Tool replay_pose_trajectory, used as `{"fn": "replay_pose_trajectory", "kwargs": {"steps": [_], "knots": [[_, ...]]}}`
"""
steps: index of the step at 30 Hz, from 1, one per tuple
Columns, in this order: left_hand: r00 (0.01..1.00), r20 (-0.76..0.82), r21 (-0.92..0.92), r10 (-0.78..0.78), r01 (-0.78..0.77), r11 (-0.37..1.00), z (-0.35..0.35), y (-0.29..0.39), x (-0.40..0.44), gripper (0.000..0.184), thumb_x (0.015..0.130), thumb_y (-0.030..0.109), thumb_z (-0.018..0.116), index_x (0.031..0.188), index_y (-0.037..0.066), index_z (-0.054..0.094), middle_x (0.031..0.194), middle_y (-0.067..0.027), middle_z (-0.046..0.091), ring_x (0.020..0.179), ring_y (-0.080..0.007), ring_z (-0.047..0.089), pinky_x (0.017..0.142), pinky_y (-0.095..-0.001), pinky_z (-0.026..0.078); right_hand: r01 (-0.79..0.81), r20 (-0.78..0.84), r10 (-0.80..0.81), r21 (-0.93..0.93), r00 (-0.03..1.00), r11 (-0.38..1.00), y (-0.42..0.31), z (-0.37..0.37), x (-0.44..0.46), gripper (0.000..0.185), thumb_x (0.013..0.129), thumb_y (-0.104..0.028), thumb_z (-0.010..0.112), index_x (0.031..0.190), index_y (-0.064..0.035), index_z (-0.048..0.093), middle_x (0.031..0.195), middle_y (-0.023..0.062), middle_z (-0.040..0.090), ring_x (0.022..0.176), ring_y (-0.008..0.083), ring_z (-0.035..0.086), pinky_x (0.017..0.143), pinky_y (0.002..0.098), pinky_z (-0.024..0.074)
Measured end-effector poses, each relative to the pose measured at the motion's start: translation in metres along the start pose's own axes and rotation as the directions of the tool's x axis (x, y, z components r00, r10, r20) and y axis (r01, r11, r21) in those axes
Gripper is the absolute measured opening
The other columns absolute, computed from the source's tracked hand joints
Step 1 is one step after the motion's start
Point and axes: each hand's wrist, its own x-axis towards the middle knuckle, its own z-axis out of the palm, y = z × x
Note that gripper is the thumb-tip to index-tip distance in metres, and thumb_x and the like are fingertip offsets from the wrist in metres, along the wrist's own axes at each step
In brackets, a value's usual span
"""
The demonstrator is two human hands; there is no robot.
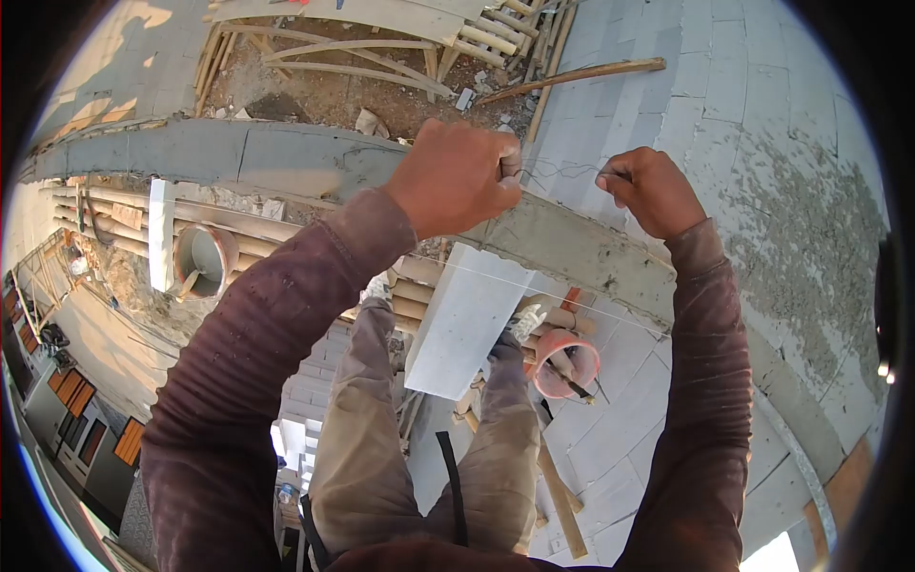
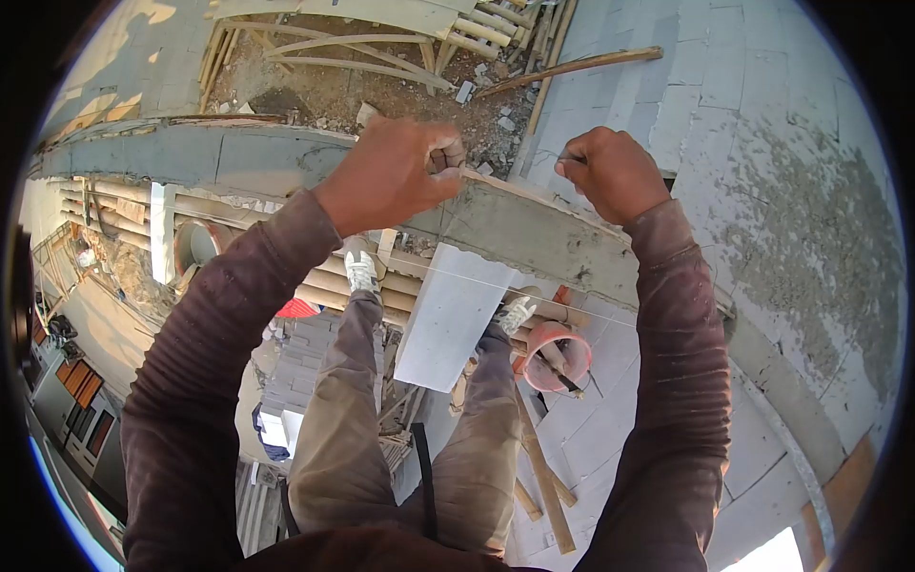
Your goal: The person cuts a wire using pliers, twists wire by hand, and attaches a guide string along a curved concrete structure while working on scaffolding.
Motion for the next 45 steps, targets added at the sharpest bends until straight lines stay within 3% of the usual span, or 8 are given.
{"fn": "replay_pose_trajectory", "kwargs": {"steps": [7, 15, 20, 24, 30, 35, 42, 45], "knots": [[0.973, -0.030, 0.187, 0.227, -0.218, 0.958, 0.004, 0.048, -0.077, 0.023, 0.081, 0.012, 0.071, 0.103, 0.007, 0.070, 0.099, -0.0087, 0.069, 0.107, -0.0269, 0.060, 0.099, -0.0453, 0.041, -0.330, -0.168, 0.298, -0.222, 0.940, 0.917, 0.046, 0.034, 0.101, 0.040, 0.092, -0.049, 0.061, 0.095, -0.0113, 0.074, 0.094, 0.0097, 0.072, 0.090, 0.0278, 0.067, 0.091, 0.0459, 0.0485], [0.935, -0.243, -0.620, -0.259, 0.055, 0.783, -0.003, 0.064, -0.196, 0.017, 0.090, 0.012, 0.067, 0.104, 0.003, 0.068, 0.098, -0.0100, 0.068, 0.090, -0.0219, 0.065, 0.087, -0.0352, 0.048, -0.240, -0.624, -0.046, -0.366, 0.780, 0.899, 0.038, 0.021, 0.091, 0.043, 0.091, -0.048, 0.066, 0.111, -0.0104, 0.072, 0.124, 0.0099, 0.065, 0.117, 0.0300, 0.059, 0.100, 0.0478, 0.0429], [0.535, 0.023, -0.995, -0.845, 0.095, 0.032, 0.062, -0.039, -0.232, 0.038, 0.096, 0.036, 0.065, 0.113, 0.002, 0.063, 0.103, -0.0090, 0.066, 0.097, -0.0157, 0.063, 0.089, -0.0289, 0.048, 0.181, -0.639, -0.066, 0.116, 0.766, 0.977, -0.028, -0.017, 0.040, 0.028, 0.094, -0.025, 0.068, 0.109, -0.0019, 0.070, 0.106, 0.0110, 0.068, 0.098, 0.0222, 0.065, 0.088, 0.0324, 0.0495], [0.321, -0.222, -0.971, -0.921, -0.155, 0.181, 0.033, -0.113, -0.196, 0.051, 0.095, 0.042, 0.065, 0.123, 0.001, 0.055, 0.117, -0.0098, 0.060, 0.118, -0.0208, 0.055, 0.100, -0.0369, 0.042, 0.328, -0.632, -0.091, 0.268, 0.769, 0.906, -0.156, -0.002, -0.037, 0.020, 0.093, -0.013, 0.068, 0.105, 0.0027, 0.067, 0.100, 0.0108, 0.066, 0.092, 0.0164, 0.062, 0.083, 0.0295, 0.0489], [0.494, -0.073, -0.963, -0.867, -0.260, -0.067, 0.004, -0.142, -0.172, 0.040, 0.094, 0.036, 0.068, 0.116, 0.005, 0.055, 0.106, -0.0064, 0.061, 0.111, -0.0218, 0.060, 0.103, -0.0410, 0.041, 0.439, -0.328, -0.320, 0.407, 0.889, 0.801, -0.243, 0.102, -0.089, 0.019, 0.084, -0.008, 0.075, 0.095, 0.0025, 0.065, 0.097, 0.0140, 0.068, 0.086, 0.0224, 0.065, 0.077, 0.0317, 0.0510], [0.599, -0.093, -0.910, -0.795, -0.375, -0.177, 0.014, -0.165, -0.180, 0.018, 0.091, 0.022, 0.073, 0.097, 0.009, 0.061, 0.083, 0.0023, 0.060, 0.076, -0.0102, 0.062, 0.074, -0.0268, 0.052, -0.037, -0.083, 0.602, 0.982, 0.794, 0.185, -0.180, 0.220, -0.111, 0.023, 0.092, -0.020, 0.072, 0.101, -0.0021, 0.060, 0.081, 0.0033, 0.060, 0.061, 0.0095, 0.055, 0.056, 0.0236, 0.0460], [0.714, 0.056, -0.877, -0.698, -0.299, -0.377, 0.000, -0.175, -0.193, 0.013, 0.089, 0.017, 0.074, 0.091, 0.011, 0.062, 0.073, 0.0062, 0.052, 0.062, -0.0070, 0.051, 0.058, -0.0248, 0.046, -0.103, 0.064, 0.616, 0.994, 0.785, 0.028, -0.145, 0.250, -0.056, 0.022, 0.094, -0.028, 0.069, 0.096, -0.0065, 0.062, 0.072, -0.0011, 0.055, 0.056, 0.0079, 0.052, 0.052, 0.0228, 0.0427], [0.735, 0.094, -0.888, -0.672, -0.243, -0.390, -0.008, -0.176, -0.197, 0.011, 0.091, 0.017, 0.070, 0.091, 0.011, 0.061, 0.076, 0.0044, 0.056, 0.067, -0.0091, 0.056, 0.063, -0.0263, 0.049, 0.004, -0.141, 0.610, 0.975, 0.780, 0.221, -0.150, 0.277, -0.051, 0.022, 0.094, -0.025, 0.069, 0.095, -0.0032, 0.065, 0.074, 0.0006, 0.060, 0.059, 0.0086, 0.056, 0.055, 0.0231, 0.0452]]}}
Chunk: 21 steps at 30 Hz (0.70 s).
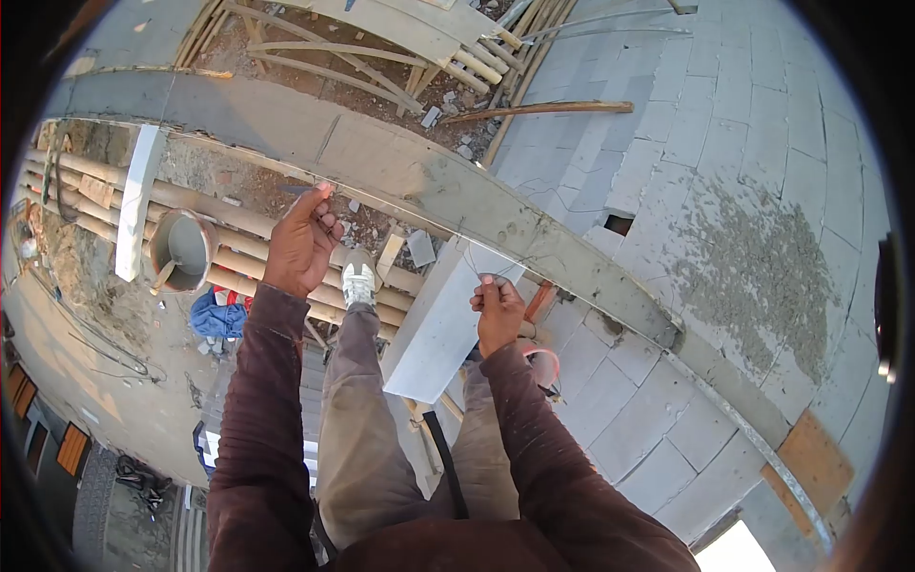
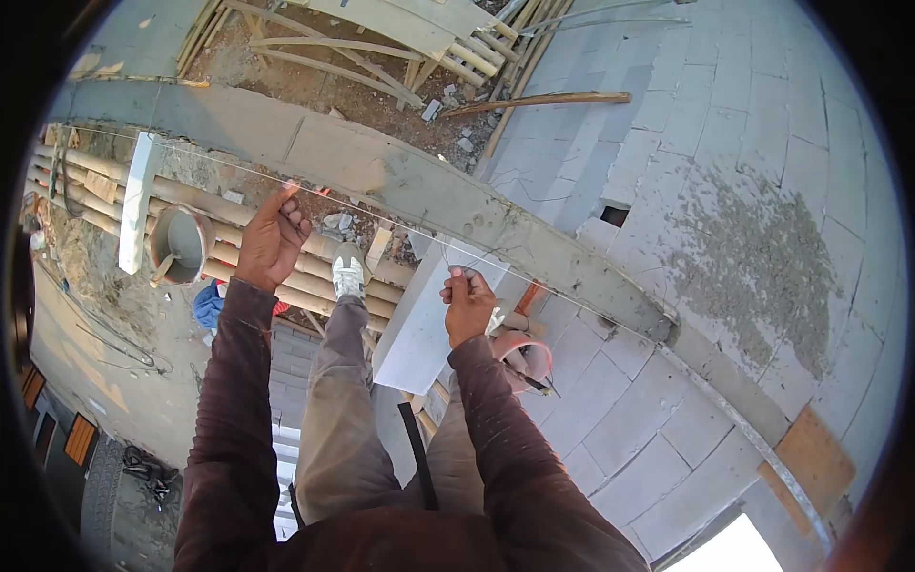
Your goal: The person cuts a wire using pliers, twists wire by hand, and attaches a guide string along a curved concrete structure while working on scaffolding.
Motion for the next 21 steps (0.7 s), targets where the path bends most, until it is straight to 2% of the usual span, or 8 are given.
{"fn": "replay_pose_trajectory", "kwargs": {"steps": [3, 7, 10, 11, 12, 14, 17, 21], "knots": [[0.999, 0.045, 0.007, -0.007, 0.007, 1.000, 0.001, 0.006, -0.001, 0.008, 0.093, 0.017, 0.065, 0.093, 0.011, 0.060, 0.081, 0.0019, 0.060, 0.075, -0.0117, 0.061, 0.071, -0.0287, 0.052, 0.035, 0.076, -0.018, -0.223, 0.997, 0.974, 0.055, -0.001, -0.020, 0.018, 0.096, -0.017, 0.065, 0.098, 0.0013, 0.067, 0.080, 0.0037, 0.065, 0.066, 0.0096, 0.061, 0.059, 0.0236, 0.0487], [0.996, 0.067, 0.043, -0.051, 0.048, 0.998, 0.001, 0.011, 0.001, 0.010, 0.097, 0.020, 0.057, 0.100, 0.010, 0.059, 0.093, -0.0017, 0.065, 0.082, -0.0146, 0.063, 0.079, -0.0321, 0.054, -0.037, -0.042, 0.027, -0.258, 0.999, 0.965, 0.100, 0.006, -0.015, 0.020, 0.094, -0.014, 0.063, 0.097, 0.0062, 0.064, 0.079, 0.0069, 0.066, 0.066, 0.0128, 0.064, 0.061, 0.0274, 0.0529], [0.992, 0.106, 0.150, -0.067, 0.050, 0.987, -0.015, 0.015, 0.007, 0.012, 0.098, 0.022, 0.057, 0.103, 0.011, 0.060, 0.097, -0.0013, 0.066, 0.086, -0.0138, 0.062, 0.084, -0.0323, 0.052, -0.388, -0.200, 0.338, -0.323, 0.920, 0.863, 0.089, 0.015, -0.018, 0.020, 0.094, -0.014, 0.064, 0.098, 0.0062, 0.063, 0.081, 0.0085, 0.067, 0.065, 0.0138, 0.064, 0.059, 0.0281, 0.0534], [0.991, 0.117, 0.174, -0.069, 0.048, 0.984, -0.020, 0.016, 0.008, 0.013, 0.098, 0.022, 0.058, 0.103, 0.011, 0.060, 0.098, -0.0010, 0.067, 0.088, -0.0134, 0.062, 0.085, -0.0320, 0.051, -0.427, -0.031, 0.439, -0.305, 0.898, 0.851, 0.075, 0.021, -0.022, 0.024, 0.095, -0.018, 0.064, 0.101, 0.0058, 0.062, 0.083, 0.0095, 0.067, 0.063, 0.0144, 0.064, 0.059, 0.0280, 0.0531], [0.990, 0.125, 0.194, -0.070, 0.045, 0.980, -0.023, 0.016, 0.008, 0.013, 0.098, 0.022, 0.058, 0.104, 0.011, 0.060, 0.098, -0.0006, 0.067, 0.090, -0.0130, 0.062, 0.087, -0.0317, 0.050, -0.284, 0.164, 0.339, -0.285, 0.926, 0.915, 0.056, 0.029, -0.029, 0.026, 0.096, -0.022, 0.064, 0.100, 0.0037, 0.062, 0.085, 0.0091, 0.067, 0.062, 0.0144, 0.063, 0.059, 0.0275, 0.0528], [0.997, 0.058, 0.234, -0.052, 0.037, 0.972, -0.019, 0.016, 0.003, 0.015, 0.098, 0.024, 0.059, 0.107, 0.011, 0.061, 0.098, 0.0007, 0.066, 0.092, -0.0123, 0.061, 0.088, -0.0312, 0.049, -0.093, 0.109, 0.094, -0.010, 0.990, 0.996, -0.012, 0.066, -0.037, 0.027, 0.097, -0.024, 0.064, 0.094, 0.0020, 0.061, 0.080, 0.0072, 0.066, 0.060, 0.0130, 0.061, 0.059, 0.0261, 0.0514], [0.997, 0.066, 0.234, -0.037, 0.020, 0.972, -0.010, 0.014, -0.004, 0.018, 0.099, 0.025, 0.060, 0.110, 0.011, 0.061, 0.097, 0.0019, 0.065, 0.093, -0.0116, 0.061, 0.088, -0.0303, 0.049, 0.036, -0.111, -0.010, 0.231, 0.994, 0.972, -0.060, 0.104, -0.017, 0.024, 0.098, -0.023, 0.063, 0.089, -0.0007, 0.059, 0.075, 0.0050, 0.063, 0.058, 0.0111, 0.058, 0.056, 0.0248, 0.0488], [0.995, 0.096, 0.244, -0.032, 0.008, 0.970, -0.014, 0.017, -0.007, 0.020, 0.101, 0.026, 0.059, 0.112, 0.010, 0.062, 0.095, 0.0024, 0.063, 0.091, -0.0106, 0.060, 0.087, -0.0289, 0.049, 0.060, -0.116, -0.041, 0.166, 0.992, 0.984, -0.048, 0.106, -0.006, 0.024, 0.098, -0.024, 0.062, 0.092, -0.0012, 0.061, 0.076, 0.0039, 0.061, 0.059, 0.0110, 0.055, 0.057, 0.0252, 0.0467]]}}
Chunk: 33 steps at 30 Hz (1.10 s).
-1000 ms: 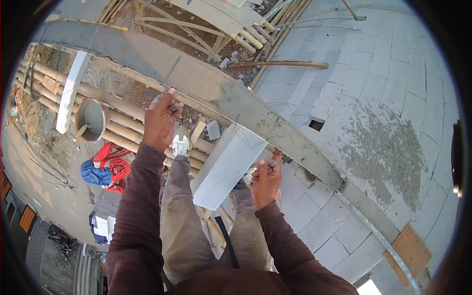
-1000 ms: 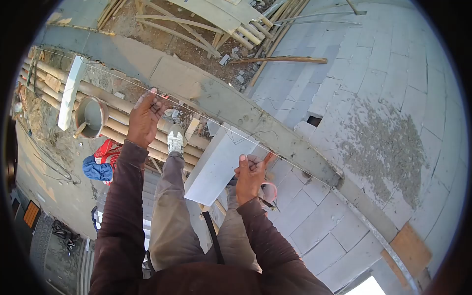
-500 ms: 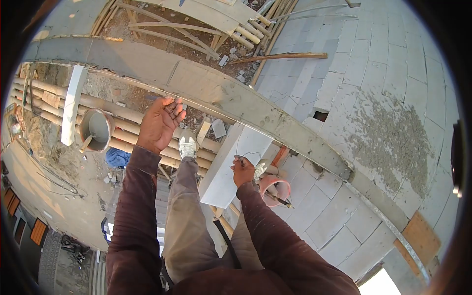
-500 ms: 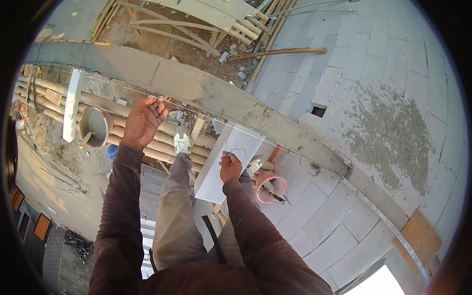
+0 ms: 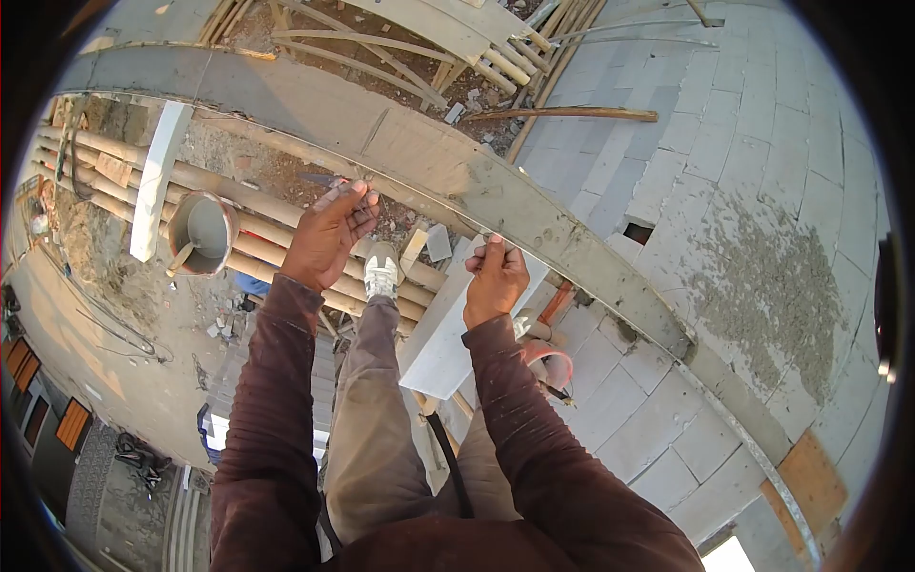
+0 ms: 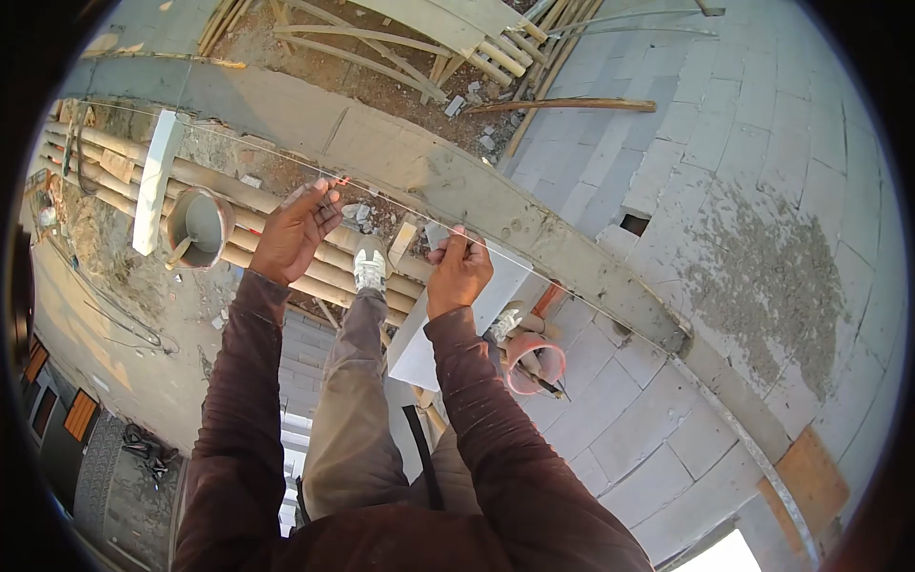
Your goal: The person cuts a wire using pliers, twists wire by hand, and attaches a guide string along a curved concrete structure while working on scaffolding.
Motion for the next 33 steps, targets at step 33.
{"fn": "replay_pose_trajectory", "kwargs": {"steps": [33], "knots": [[0.967, 0.134, 0.651, 0.217, -0.251, 0.716, 0.000, 0.050, -0.022, 0.026, 0.096, 0.024, 0.064, 0.095, -0.001, 0.070, 0.072, 0.0013, 0.058, 0.070, -0.0078, 0.051, 0.067, -0.0246, 0.044, 0.471, 0.547, -0.231, -0.352, 0.805, 0.809, -0.043, 0.123, -0.037, 0.023, 0.095, -0.022, 0.063, 0.093, 0.0002, 0.061, 0.065, 0.0103, 0.061, 0.057, 0.0203, 0.058, 0.056, 0.0349, 0.0458]]}}
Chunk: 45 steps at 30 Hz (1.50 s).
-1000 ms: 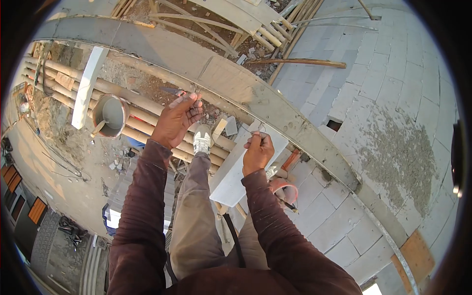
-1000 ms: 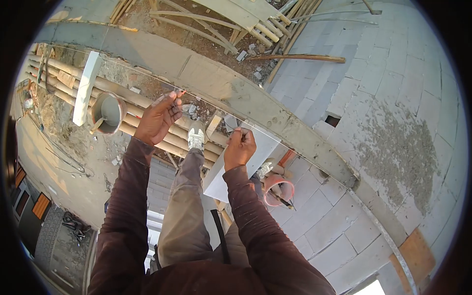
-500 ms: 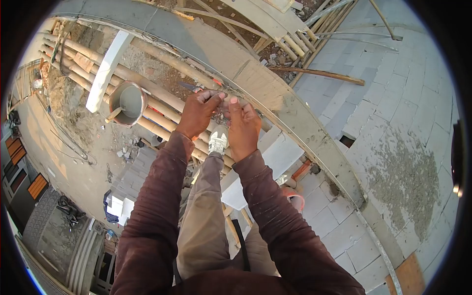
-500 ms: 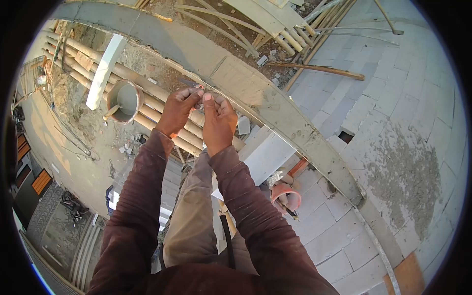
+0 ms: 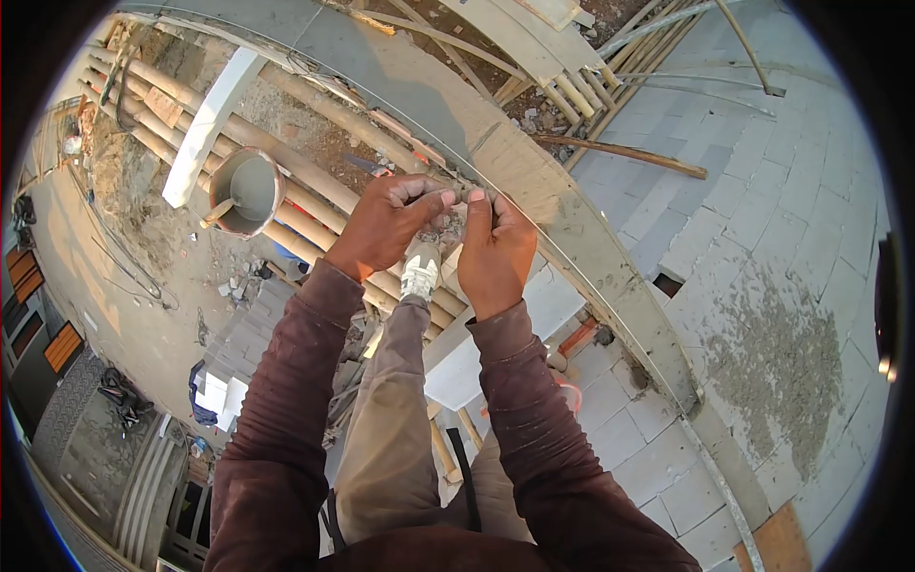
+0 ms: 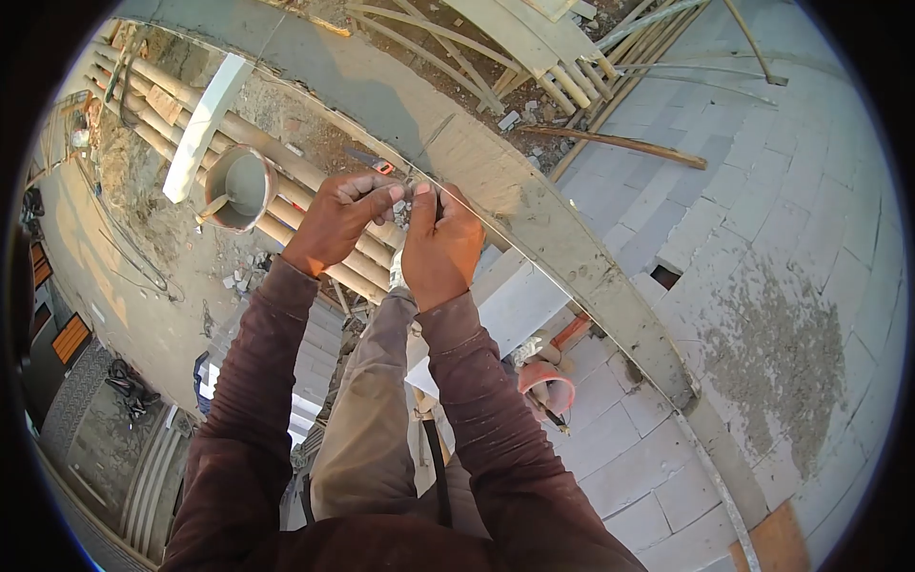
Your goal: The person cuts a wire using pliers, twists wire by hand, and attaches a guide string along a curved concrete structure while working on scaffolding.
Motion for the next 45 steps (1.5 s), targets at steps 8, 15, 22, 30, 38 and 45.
{"fn": "replay_pose_trajectory", "kwargs": {"steps": [8, 15, 22, 30, 38, 45], "knots": [[0.985, 0.156, 0.092, 0.076, -0.091, 0.992, -0.018, -0.029, 0.014, 0.021, 0.097, 0.017, 0.061, 0.101, -0.001, 0.069, 0.094, -0.0055, 0.069, 0.078, -0.0138, 0.062, 0.073, -0.0275, 0.050, 0.304, 0.115, -0.282, -0.422, 0.952, 0.854, -0.025, 0.015, -0.002, 0.022, 0.095, -0.022, 0.059, 0.081, -0.0051, 0.059, 0.068, 0.0158, 0.059, 0.065, 0.0416, 0.058, 0.057, 0.0474, 0.0430], [0.954, 0.227, 0.097, -0.198, 0.180, 0.979, -0.018, 0.002, 0.024, 0.031, 0.098, 0.030, 0.062, 0.104, 0.000, 0.070, 0.085, 0.0012, 0.064, 0.072, -0.0063, 0.055, 0.067, -0.0228, 0.047, 0.391, 0.116, -0.379, -0.432, 0.918, 0.813, -0.005, 0.003, -0.021, 0.019, 0.091, -0.018, 0.064, 0.080, -0.0036, 0.059, 0.073, 0.0117, 0.057, 0.068, 0.0306, 0.060, 0.065, 0.0416, 0.0464], [0.986, 0.104, 0.118, -0.129, 0.116, 0.986, -0.015, 0.018, 0.015, 0.029, 0.099, 0.026, 0.060, 0.098, -0.002, 0.069, 0.075, 0.0004, 0.062, 0.064, -0.0069, 0.053, 0.062, -0.0247, 0.046, -0.506, 0.285, 0.426, 0.605, 0.859, 0.614, -0.003, 0.017, -0.020, 0.033, 0.105, -0.031, 0.051, 0.092, -0.0020, 0.060, 0.076, 0.0000, 0.058, 0.063, 0.0099, 0.046, 0.059, 0.0280, 0.0397], [0.980, -0.023, -0.130, 0.196, -0.197, 0.972, 0.028, -0.063, 0.014, 0.025, 0.101, 0.022, 0.057, 0.113, 0.001, 0.066, 0.089, -0.0009, 0.065, 0.079, -0.0097, 0.060, 0.072, -0.0263, 0.050, 0.137, 0.167, -0.129, -0.037, 0.977, 0.990, -0.014, 0.001, 0.009, 0.019, 0.096, -0.017, 0.058, 0.088, -0.0010, 0.063, 0.063, 0.0091, 0.057, 0.059, 0.0165, 0.056, 0.056, 0.0332, 0.0440], [0.902, -0.336, -0.241, 0.270, -0.359, 0.902, 0.069, -0.094, 0.000, 0.039, 0.103, 0.035, 0.051, 0.120, 0.003, 0.065, 0.108, -0.0068, 0.067, 0.101, -0.0158, 0.062, 0.089, -0.0320, 0.046, 0.458, 0.367, -0.296, -0.518, 0.882, 0.723, -0.034, -0.003, -0.002, 0.019, 0.092, -0.021, 0.062, 0.092, -0.0026, 0.067, 0.080, 0.0165, 0.067, 0.074, 0.0336, 0.064, 0.068, 0.0380, 0.0472], [0.958, -0.111, -0.302, -0.264, 0.221, 0.927, 0.008, 0.010, -0.008, 0.044, 0.100, 0.039, 0.058, 0.117, -0.001, 0.063, 0.095, -0.0040, 0.068, 0.083, -0.0101, 0.062, 0.074, -0.0249, 0.048, -0.083, 0.004, 0.083, 0.174, 0.997, 0.981, 0.041, 0.007, -0.023, 0.029, 0.102, -0.026, 0.054, 0.104, 0.0012, 0.063, 0.072, 0.0038, 0.058, 0.066, 0.0121, 0.053, 0.057, 0.0313, 0.0426]]}}
